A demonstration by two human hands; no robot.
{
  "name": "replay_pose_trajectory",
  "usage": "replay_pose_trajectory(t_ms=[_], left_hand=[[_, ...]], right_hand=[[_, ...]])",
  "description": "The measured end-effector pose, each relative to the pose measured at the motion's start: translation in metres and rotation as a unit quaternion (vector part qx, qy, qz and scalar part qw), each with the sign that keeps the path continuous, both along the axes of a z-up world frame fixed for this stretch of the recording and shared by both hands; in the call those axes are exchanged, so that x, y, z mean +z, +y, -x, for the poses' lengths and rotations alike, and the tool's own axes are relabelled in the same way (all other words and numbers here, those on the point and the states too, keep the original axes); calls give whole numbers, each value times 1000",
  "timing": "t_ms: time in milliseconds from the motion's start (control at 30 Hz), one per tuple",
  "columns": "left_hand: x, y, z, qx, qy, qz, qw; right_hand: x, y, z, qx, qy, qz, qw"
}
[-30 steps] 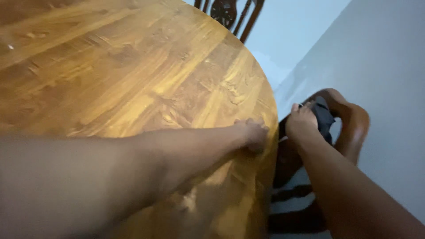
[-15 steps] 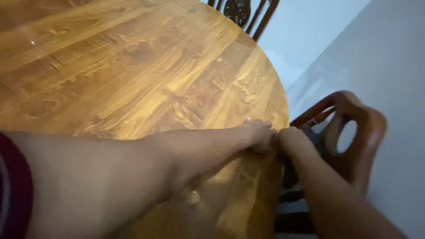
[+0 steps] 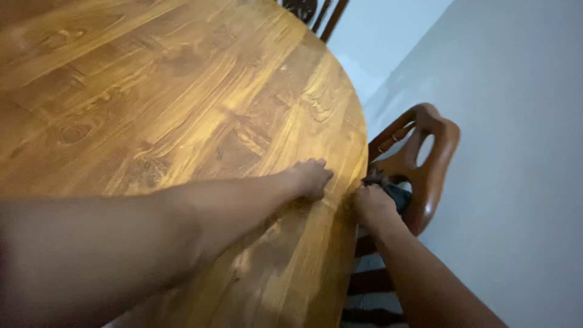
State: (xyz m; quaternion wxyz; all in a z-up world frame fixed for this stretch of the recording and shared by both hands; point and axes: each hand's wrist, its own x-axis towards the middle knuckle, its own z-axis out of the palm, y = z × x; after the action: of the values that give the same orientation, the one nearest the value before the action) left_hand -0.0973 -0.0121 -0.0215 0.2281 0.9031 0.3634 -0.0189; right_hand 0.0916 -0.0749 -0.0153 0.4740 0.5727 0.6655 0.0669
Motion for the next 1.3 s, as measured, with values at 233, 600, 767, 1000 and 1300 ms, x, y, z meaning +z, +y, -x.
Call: replay_pose_trajectory(t_ms=[233,600,767,1000,1300], left_hand=[[-1,-68,37,-49,-10,-24,998],[69,-160,110,-119,144,-14,982],[58,-169,119,-64,77,50,994],[10,-162,160,-56,-19,34,998],[-5,-178,297,97,-30,-8,995]], right_hand=[[54,-63,45,-117,75,-113,984],[90,-114,-7,110,114,-345,925],[94,-130,60,-185,209,-214,936],[-60,-124,151,-177,585,-299,733],[-59,-171,303,-7,562,-373,738]])
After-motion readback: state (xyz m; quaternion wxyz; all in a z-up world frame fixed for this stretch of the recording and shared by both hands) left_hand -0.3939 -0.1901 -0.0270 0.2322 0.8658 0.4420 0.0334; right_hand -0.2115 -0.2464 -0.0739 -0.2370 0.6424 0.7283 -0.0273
